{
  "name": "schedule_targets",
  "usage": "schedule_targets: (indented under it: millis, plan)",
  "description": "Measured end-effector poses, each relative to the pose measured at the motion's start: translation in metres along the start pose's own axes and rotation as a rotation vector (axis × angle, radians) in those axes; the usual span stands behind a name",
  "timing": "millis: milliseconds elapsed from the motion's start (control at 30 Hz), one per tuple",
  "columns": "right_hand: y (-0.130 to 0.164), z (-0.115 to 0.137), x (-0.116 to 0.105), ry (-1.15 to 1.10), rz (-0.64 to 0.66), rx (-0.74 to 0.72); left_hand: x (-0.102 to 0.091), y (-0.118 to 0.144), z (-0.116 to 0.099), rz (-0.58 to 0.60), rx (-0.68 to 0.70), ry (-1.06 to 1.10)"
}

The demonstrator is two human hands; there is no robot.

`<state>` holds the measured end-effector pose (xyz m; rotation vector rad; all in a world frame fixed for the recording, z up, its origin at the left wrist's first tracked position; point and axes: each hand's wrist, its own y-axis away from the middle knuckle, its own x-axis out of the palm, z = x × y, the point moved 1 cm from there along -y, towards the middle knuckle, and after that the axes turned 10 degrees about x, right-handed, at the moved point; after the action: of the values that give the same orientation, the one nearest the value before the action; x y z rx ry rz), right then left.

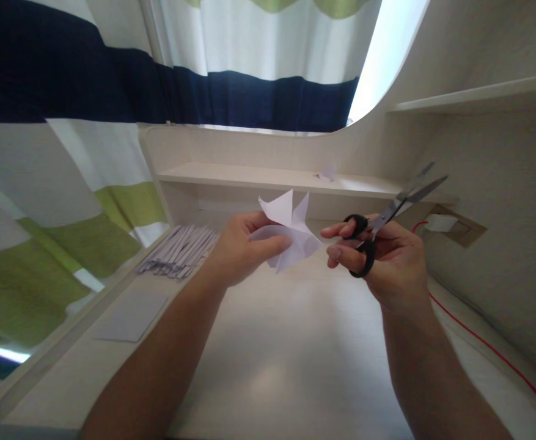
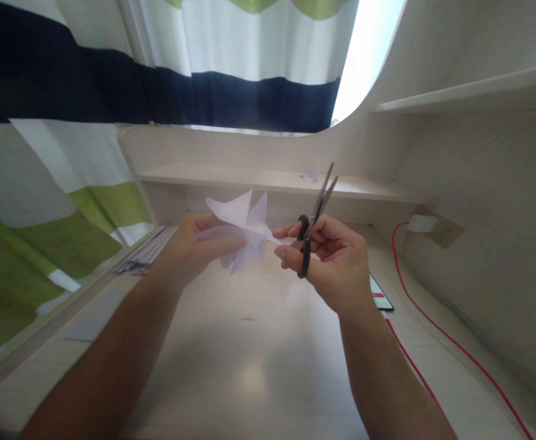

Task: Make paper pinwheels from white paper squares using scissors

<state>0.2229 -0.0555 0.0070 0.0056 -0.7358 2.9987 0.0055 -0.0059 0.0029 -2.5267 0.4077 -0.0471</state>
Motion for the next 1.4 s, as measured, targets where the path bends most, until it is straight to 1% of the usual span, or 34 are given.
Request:
schedule_targets:
  millis: [67,133,200,267,333,367,433,500,567,667,733,833,900,933,1000,1067,1100,1133,1167,1233,1300,1400]
  plan:
    - [-0.002,0.002,-0.003,0.017,0.01,0.018,-0.002,-0.001,0.0,-0.002,-0.012,-0.012]
    - [-0.008,-0.002,-0.014,0.091,0.031,0.069,-0.006,-0.003,0.001,-0.027,-0.013,-0.013]
    - [-0.018,-0.014,-0.027,0.266,0.113,0.21,-0.014,-0.005,0.002,-0.072,0.006,-0.023]
    - [-0.026,-0.038,-0.038,0.529,0.257,0.431,-0.023,-0.007,0.004,-0.112,0.037,-0.063]
    - [-0.025,-0.068,-0.042,0.875,0.395,0.652,-0.031,-0.01,0.007,-0.127,0.059,-0.102]
    - [-0.022,-0.083,-0.041,0.959,0.443,0.727,-0.034,-0.011,0.01,-0.123,0.061,-0.113]
    - [-0.01,-0.11,-0.035,1.035,0.531,0.826,-0.037,-0.014,0.016,-0.101,0.047,-0.124]
    - [0.003,-0.128,-0.027,1.076,0.588,0.88,-0.038,-0.017,0.022,-0.082,0.029,-0.133]
    - [0.012,-0.137,-0.021,1.108,0.626,0.889,-0.037,-0.018,0.027,-0.052,0.02,-0.145]
    - [0.017,-0.138,-0.016,1.124,0.691,0.894,-0.035,-0.019,0.029,0.002,0.016,-0.147]
    - [0.018,-0.136,-0.012,1.124,0.758,0.899,-0.035,-0.018,0.028,0.02,0.008,-0.139]
    - [0.016,-0.131,-0.007,1.117,0.836,0.848,-0.035,-0.018,0.026,0.041,0.006,-0.129]
    - [0.011,-0.122,-0.005,1.099,0.815,0.757,-0.035,-0.018,0.025,0.053,0.019,-0.119]
    - [0.007,-0.114,-0.006,1.081,0.776,0.7,-0.035,-0.018,0.024,0.057,0.024,-0.116]
    - [-0.003,-0.094,-0.008,1.004,0.648,0.56,-0.034,-0.018,0.022,0.062,0.025,-0.114]
    - [-0.012,-0.07,-0.01,0.869,0.455,0.411,-0.034,-0.018,0.019,0.067,0.018,-0.109]
    - [-0.015,-0.056,-0.01,0.631,0.298,0.28,-0.034,-0.017,0.018,0.071,0.015,-0.104]
    - [-0.016,-0.045,-0.009,0.419,0.254,0.191,-0.034,-0.016,0.017,0.077,0.016,-0.098]
    - [-0.015,-0.035,-0.007,0.276,0.259,0.128,-0.033,-0.016,0.016,0.085,0.02,-0.094]
    - [-0.01,-0.023,0.001,0.175,0.339,0.08,-0.033,-0.014,0.016,0.106,0.031,-0.097]
    - [-0.006,-0.019,0.009,0.225,0.365,0.041,-0.033,-0.012,0.016,0.117,0.035,-0.107]
    - [-0.005,-0.023,0.015,0.329,0.373,0.004,-0.032,-0.012,0.017,0.103,0.025,-0.102]
